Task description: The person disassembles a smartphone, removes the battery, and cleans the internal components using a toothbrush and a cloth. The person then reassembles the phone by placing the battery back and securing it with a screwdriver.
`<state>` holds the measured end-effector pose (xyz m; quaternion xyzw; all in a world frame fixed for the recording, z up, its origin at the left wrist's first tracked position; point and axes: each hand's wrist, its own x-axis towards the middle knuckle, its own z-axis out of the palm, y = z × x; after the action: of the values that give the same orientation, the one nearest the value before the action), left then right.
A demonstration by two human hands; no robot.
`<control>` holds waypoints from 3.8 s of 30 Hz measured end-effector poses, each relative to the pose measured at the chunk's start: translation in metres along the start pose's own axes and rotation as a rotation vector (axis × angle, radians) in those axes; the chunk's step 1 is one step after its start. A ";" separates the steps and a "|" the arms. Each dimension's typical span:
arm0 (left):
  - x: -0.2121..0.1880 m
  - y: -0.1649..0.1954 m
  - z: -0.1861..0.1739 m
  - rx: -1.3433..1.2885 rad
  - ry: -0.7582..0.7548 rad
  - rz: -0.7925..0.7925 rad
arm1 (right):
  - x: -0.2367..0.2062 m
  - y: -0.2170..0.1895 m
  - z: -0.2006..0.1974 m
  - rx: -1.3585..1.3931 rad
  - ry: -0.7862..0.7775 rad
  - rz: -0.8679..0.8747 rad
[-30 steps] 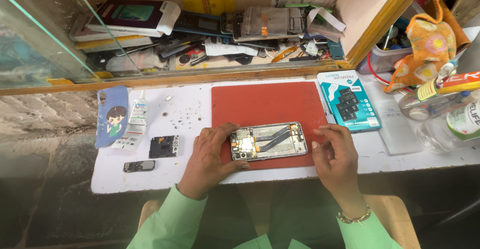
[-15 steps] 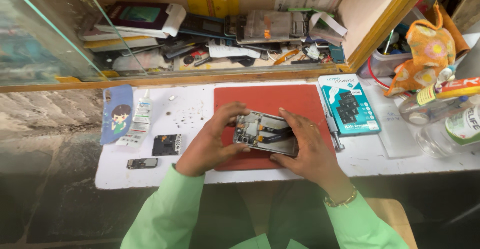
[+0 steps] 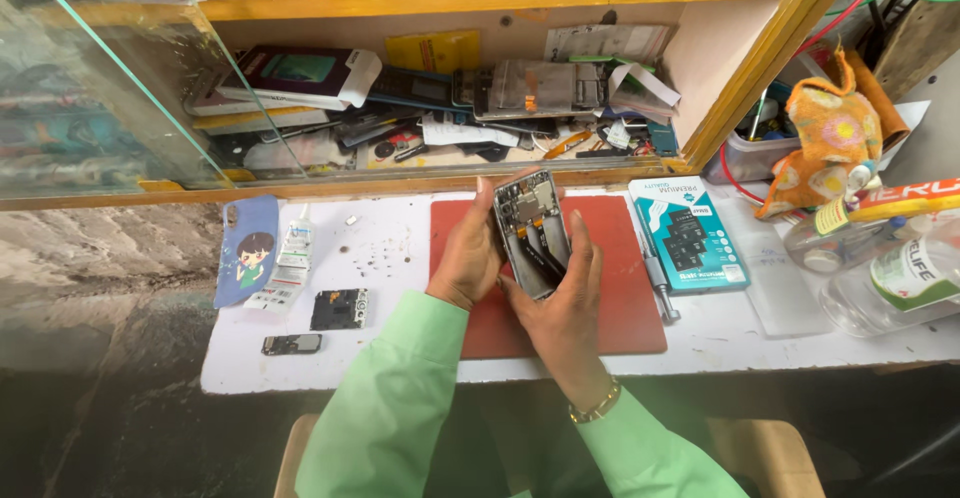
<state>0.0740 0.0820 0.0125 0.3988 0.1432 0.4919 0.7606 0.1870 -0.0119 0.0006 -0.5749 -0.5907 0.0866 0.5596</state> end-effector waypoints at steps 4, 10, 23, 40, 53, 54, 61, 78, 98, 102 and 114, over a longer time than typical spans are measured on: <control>0.001 -0.003 0.003 -0.083 -0.133 -0.017 | 0.003 0.008 -0.010 0.169 -0.077 -0.048; 0.001 -0.007 0.000 -0.053 -0.169 -0.002 | 0.016 0.029 -0.018 0.368 -0.030 -0.120; 0.002 -0.015 -0.007 0.036 -0.085 0.023 | 0.038 0.044 -0.011 0.576 -0.155 0.040; 0.001 -0.012 -0.006 0.103 -0.067 0.070 | 0.034 0.044 -0.013 0.498 -0.109 -0.011; -0.017 -0.017 -0.035 0.166 0.237 0.207 | 0.012 0.006 -0.055 -0.068 -0.441 -0.050; -0.028 -0.013 -0.038 0.346 0.288 0.209 | 0.014 0.008 -0.059 -0.086 -0.452 -0.056; -0.100 0.018 -0.018 1.154 0.336 -0.293 | 0.033 0.027 -0.082 -0.012 -0.787 -0.064; -0.118 0.017 -0.004 1.526 0.275 -0.014 | 0.028 0.048 -0.083 -0.056 -0.906 -0.154; -0.127 0.011 -0.009 1.510 0.244 0.152 | 0.110 0.057 -0.193 -0.337 -0.385 -0.252; -0.122 0.008 -0.008 1.549 0.317 -0.017 | 0.223 0.059 -0.257 -0.788 -0.419 -0.227; -0.095 0.007 -0.033 1.550 0.208 -0.251 | 0.358 0.081 -0.175 -1.054 -0.773 -0.057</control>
<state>0.0046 0.0172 -0.0202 0.7478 0.5592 0.1973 0.2986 0.4701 0.1974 0.2044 -0.6838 -0.7275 -0.0289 -0.0477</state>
